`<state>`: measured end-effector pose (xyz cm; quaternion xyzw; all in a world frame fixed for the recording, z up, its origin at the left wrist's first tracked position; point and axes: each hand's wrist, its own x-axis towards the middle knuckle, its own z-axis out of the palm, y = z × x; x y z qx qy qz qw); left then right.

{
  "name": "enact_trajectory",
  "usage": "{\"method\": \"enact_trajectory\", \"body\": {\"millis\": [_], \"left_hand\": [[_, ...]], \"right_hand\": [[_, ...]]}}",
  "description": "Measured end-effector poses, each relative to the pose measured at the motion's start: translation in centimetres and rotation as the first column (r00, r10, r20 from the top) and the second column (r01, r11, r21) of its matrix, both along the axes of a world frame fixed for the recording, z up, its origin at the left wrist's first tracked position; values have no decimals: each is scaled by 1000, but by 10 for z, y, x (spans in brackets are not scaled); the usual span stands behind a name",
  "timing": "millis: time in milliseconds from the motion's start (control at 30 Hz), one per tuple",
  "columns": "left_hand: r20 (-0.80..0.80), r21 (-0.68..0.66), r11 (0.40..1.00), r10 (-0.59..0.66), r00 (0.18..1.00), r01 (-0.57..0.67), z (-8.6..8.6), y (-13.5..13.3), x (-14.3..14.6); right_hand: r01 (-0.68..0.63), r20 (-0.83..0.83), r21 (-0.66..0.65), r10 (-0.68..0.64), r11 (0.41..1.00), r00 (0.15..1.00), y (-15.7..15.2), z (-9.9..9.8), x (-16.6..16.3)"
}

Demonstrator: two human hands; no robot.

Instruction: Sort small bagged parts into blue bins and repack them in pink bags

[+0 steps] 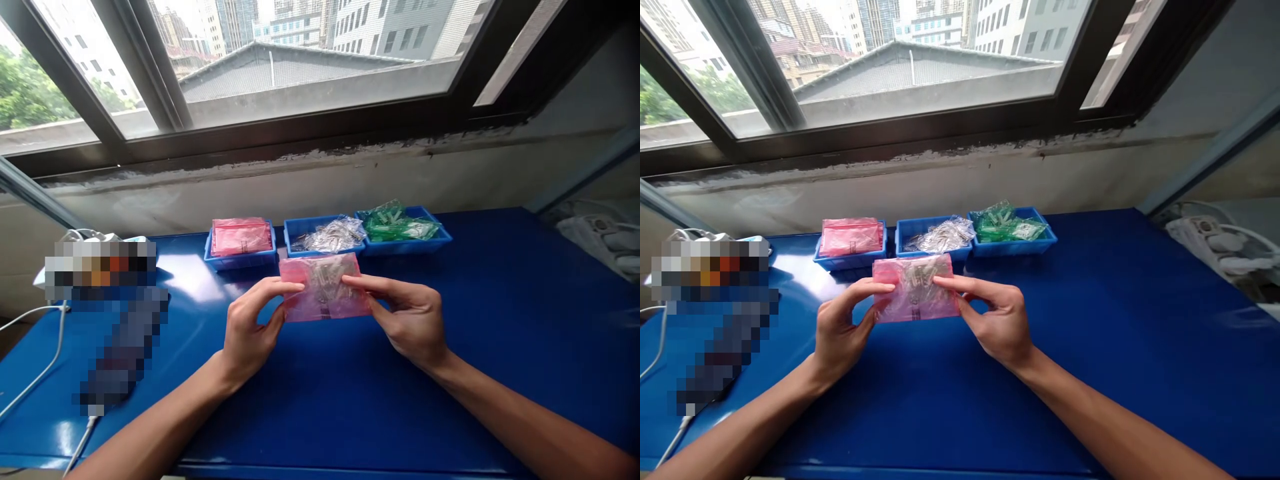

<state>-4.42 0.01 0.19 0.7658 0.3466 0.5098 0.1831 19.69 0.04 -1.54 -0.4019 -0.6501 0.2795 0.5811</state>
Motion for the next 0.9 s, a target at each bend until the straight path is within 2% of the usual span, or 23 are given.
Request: {"method": "enact_trajectory", "body": {"millis": [233,300,367,433,533,600,667,733,800,900], "left_hand": [[19,-10,1000,14,1000,-14,2,0,0],[30,-52,998,22,999,-20,5,-1,1],[66,-164,986,42,997,-31,7,-2,2],[127,-371,929,65,990,-13,8,-2,4],[211,-656,751,82,974,79,8,1,6],[225,-731,673,84,971,111,8,3,6],[203,-760,643,93,975,97,9,4,6],[171,-766,640,104,980,65,10,4,5],[159,-739,671,101,982,51,11,3,5],[146,-582,813,87,985,14,9,0,5]], "right_hand": [[9,31,50,-11,999,999,-2,1,0],[11,28,41,-12,999,1000,-3,3,0],[-6,27,-5,6,1000,1000,-4,5,-1],[-22,40,-89,26,996,999,-4,9,-2],[-16,59,-212,29,977,998,-3,11,-4],[-19,54,-266,34,964,998,-1,11,-5],[-28,34,-302,41,953,999,0,9,-5],[-44,12,-331,50,943,999,1,8,-5],[-74,-18,-350,72,934,997,1,7,-5],[-99,-53,-318,86,943,995,0,7,-5]]}}
